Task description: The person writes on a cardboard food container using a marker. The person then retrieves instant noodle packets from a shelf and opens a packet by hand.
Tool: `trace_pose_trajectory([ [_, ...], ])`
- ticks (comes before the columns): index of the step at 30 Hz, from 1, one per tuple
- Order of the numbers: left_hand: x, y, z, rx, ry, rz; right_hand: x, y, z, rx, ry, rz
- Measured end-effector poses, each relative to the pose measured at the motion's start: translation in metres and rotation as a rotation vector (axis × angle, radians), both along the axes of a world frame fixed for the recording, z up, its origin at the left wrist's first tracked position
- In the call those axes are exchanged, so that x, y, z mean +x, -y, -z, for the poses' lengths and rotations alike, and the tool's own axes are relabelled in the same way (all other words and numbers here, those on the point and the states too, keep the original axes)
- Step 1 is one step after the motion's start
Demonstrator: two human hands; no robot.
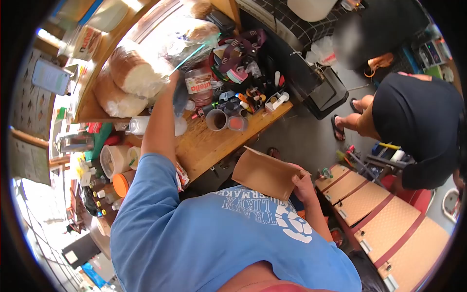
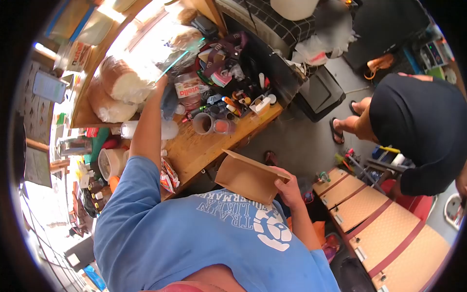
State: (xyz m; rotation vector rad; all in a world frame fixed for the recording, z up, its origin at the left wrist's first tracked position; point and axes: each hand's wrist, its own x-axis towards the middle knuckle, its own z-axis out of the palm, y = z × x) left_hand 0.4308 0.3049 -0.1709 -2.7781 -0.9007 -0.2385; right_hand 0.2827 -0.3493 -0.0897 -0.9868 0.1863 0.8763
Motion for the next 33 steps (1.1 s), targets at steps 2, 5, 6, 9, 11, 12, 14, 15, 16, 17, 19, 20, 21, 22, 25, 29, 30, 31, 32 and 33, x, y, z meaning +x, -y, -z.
trace_pose_trajectory([
  [2,0.005,0.004,0.001,-0.056,0.039,-0.038,-0.010,0.001,0.004,-0.002,-0.013,0.037],
  [5,0.013,0.010,0.008,-0.107,0.088,-0.070,-0.022,0.004,0.009,-0.009,-0.005,0.083],
  [6,0.014,0.011,0.010,-0.111,0.104,-0.073,-0.024,0.004,0.011,-0.009,0.013,0.096],
  [9,0.018,-0.004,0.028,-0.084,0.148,-0.064,-0.031,0.007,0.012,-0.020,-0.009,0.135],
  [11,0.020,-0.002,0.020,-0.071,0.116,-0.063,-0.034,0.013,0.014,-0.037,0.026,0.119],
  [12,0.020,-0.002,0.016,-0.057,0.101,-0.057,-0.036,0.016,0.015,-0.050,0.055,0.100],
  [14,0.020,-0.003,0.009,-0.012,0.067,-0.052,-0.038,0.020,0.018,-0.066,0.026,0.137],
  [15,0.020,-0.003,0.005,0.020,0.053,-0.046,-0.039,0.022,0.020,-0.077,-0.005,0.176],
  [16,0.019,-0.002,0.001,0.047,0.037,-0.039,-0.042,0.028,0.031,-0.078,0.001,0.170],
  [17,0.017,-0.001,-0.005,0.079,0.024,-0.033,-0.044,0.033,0.042,-0.082,-0.051,0.161],
  [19,0.008,0.007,-0.013,0.195,-0.027,0.004,-0.044,0.039,0.049,-0.084,-0.100,0.143],
  [20,0.002,0.015,-0.017,0.354,-0.111,0.028,-0.038,0.032,0.040,-0.094,-0.104,0.160],
  [21,-0.005,0.025,-0.020,0.798,-0.396,0.007,-0.032,0.025,0.034,-0.103,-0.105,0.176],
  [22,-0.008,0.034,-0.021,1.402,-0.785,-0.100,-0.029,0.021,0.035,-0.140,-0.092,0.202],
  [25,-0.018,0.064,-0.029,0.283,0.231,0.009,-0.010,0.011,0.010,-0.160,-0.110,0.166],
  [29,-0.042,0.138,-0.085,0.028,-0.013,-0.174,0.008,0.007,-0.001,-0.157,-0.020,0.130],
  [30,-0.048,0.133,-0.067,0.084,0.088,-0.145,0.013,0.005,-0.006,-0.171,0.001,0.105],
  [31,-0.057,0.138,-0.070,0.082,0.097,-0.168,0.016,0.004,-0.011,-0.186,0.022,0.078],
  [32,-0.067,0.151,-0.072,0.045,0.273,-0.107,0.020,0.003,-0.014,-0.189,0.034,0.053],
  [33,-0.076,0.165,-0.074,0.013,0.448,-0.048,0.025,0.003,-0.015,-0.188,0.070,0.028],
])
